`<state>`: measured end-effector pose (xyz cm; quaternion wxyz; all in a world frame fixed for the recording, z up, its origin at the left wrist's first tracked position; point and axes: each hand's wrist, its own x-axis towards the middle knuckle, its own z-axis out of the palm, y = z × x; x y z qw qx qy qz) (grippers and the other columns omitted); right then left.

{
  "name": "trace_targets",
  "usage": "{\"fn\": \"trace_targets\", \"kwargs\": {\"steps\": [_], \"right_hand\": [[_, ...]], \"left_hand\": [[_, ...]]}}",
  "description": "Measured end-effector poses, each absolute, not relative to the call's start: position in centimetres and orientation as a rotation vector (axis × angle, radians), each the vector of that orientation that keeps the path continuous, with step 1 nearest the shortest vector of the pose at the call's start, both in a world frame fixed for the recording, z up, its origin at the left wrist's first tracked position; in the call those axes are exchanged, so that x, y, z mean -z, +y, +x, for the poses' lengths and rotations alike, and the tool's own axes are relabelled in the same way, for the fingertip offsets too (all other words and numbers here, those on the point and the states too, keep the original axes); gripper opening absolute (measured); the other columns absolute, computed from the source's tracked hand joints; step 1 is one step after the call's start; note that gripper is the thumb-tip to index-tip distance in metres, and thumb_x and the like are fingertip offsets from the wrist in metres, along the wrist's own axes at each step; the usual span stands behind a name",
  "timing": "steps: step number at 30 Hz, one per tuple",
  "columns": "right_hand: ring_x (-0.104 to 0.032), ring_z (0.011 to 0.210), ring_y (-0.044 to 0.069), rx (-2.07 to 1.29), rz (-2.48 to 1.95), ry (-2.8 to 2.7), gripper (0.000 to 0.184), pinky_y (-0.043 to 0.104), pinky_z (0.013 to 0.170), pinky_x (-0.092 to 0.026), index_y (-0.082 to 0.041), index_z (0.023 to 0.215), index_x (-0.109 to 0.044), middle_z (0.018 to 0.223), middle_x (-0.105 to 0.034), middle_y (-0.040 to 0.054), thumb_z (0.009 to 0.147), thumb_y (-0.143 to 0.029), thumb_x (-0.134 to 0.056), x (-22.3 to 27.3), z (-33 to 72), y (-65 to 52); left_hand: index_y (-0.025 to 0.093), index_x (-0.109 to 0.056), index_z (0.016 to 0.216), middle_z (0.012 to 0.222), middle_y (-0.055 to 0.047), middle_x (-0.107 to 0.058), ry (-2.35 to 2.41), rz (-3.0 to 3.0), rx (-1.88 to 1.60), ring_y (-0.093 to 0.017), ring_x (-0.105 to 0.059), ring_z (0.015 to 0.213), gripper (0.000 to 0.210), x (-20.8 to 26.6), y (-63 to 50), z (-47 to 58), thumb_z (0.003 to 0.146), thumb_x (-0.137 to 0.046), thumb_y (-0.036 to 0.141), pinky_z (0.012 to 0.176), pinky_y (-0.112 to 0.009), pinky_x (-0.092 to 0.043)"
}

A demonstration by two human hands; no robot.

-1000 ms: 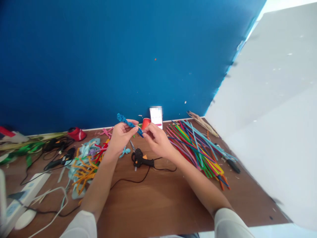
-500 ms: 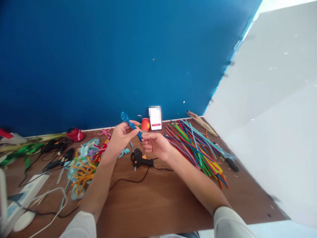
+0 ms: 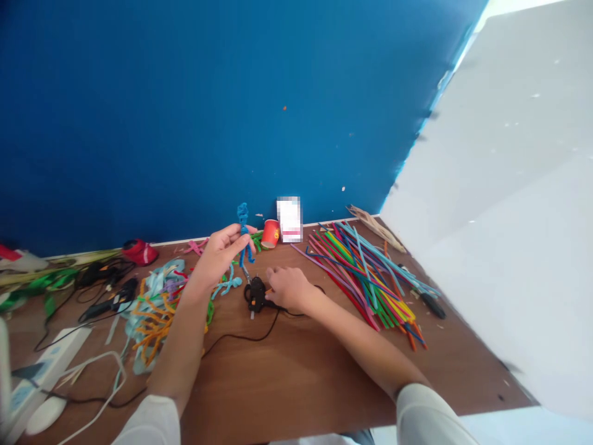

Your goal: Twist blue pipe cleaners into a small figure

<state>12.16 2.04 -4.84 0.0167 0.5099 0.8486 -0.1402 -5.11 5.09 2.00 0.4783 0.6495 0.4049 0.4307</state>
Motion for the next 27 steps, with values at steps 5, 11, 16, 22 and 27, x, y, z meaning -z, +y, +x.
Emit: {"fn": "trace_targets", "kwargs": {"steps": [5, 11, 16, 22, 27], "right_hand": [[-0.071, 0.106, 0.034, 0.408, 1.592, 2.536, 0.04, 0.038, 0.079, -0.052, -0.013, 0.12, -0.057, 0.114, -0.072, 0.0203, 0.086, -0.03, -0.069, 6.1, 10.3, 1.4], [-0.072, 0.106, 0.035, 0.436, 1.512, 2.507, 0.049, 0.039, 0.081, -0.055, -0.012, 0.126, -0.06, 0.115, -0.074, 0.0183, 0.086, -0.04, -0.07, 6.2, 10.2, 1.5], [-0.073, 0.105, 0.035, 0.348, 1.69, 2.38, 0.037, 0.039, 0.081, -0.055, -0.012, 0.12, -0.067, 0.11, -0.075, 0.0202, 0.091, -0.034, -0.062, 5.4, 13.3, 3.7], [-0.064, 0.12, 0.036, 0.162, 2.0, 2.188, 0.043, 0.045, 0.088, -0.052, -0.015, 0.135, -0.061, 0.13, -0.065, 0.0258, 0.099, -0.02, -0.037, 4.9, 19.8, 7.5], [-0.068, 0.111, 0.033, 0.292, 1.98, 2.081, 0.041, 0.044, 0.087, -0.052, -0.018, 0.129, -0.068, 0.122, -0.071, 0.0228, 0.095, -0.019, -0.045, 6.9, 21.7, 9.2]], "left_hand": [[0.015, -0.068, 0.095, 0.076, -0.004, -0.073, 1.009, 1.589, -1.064, -0.016, -0.065, 0.063, 0.03, -2.4, 4.7, -5.2, 0.087, -0.067, 0.043, 0.063, -0.027, -0.05], [0.016, -0.066, 0.097, 0.07, -0.002, -0.069, 0.96, 1.554, -1.136, -0.015, -0.062, 0.062, 0.027, -2.7, 4.3, -4.9, 0.088, -0.066, 0.042, 0.062, -0.027, -0.048], [0.018, -0.062, 0.098, 0.07, -0.001, -0.065, 0.94, 1.648, -1.04, -0.014, -0.059, 0.063, 0.024, -2.8, 4.1, -5.1, 0.093, -0.059, 0.041, 0.06, -0.027, -0.044], [0.02, -0.056, 0.101, 0.066, 0.004, -0.053, 0.964, 1.763, -0.89, -0.013, -0.055, 0.06, 0.02, -2.7, 3.7, -5.0, 0.1, -0.047, 0.038, 0.066, -0.028, -0.044], [0.02, -0.05, 0.115, 0.077, 0.002, -0.058, 0.948, 1.749, -0.841, -0.015, -0.063, 0.075, 0.022, -2.3, 3.4, -4.0, 0.102, -0.041, 0.034, 0.077, -0.03, -0.047]]}}
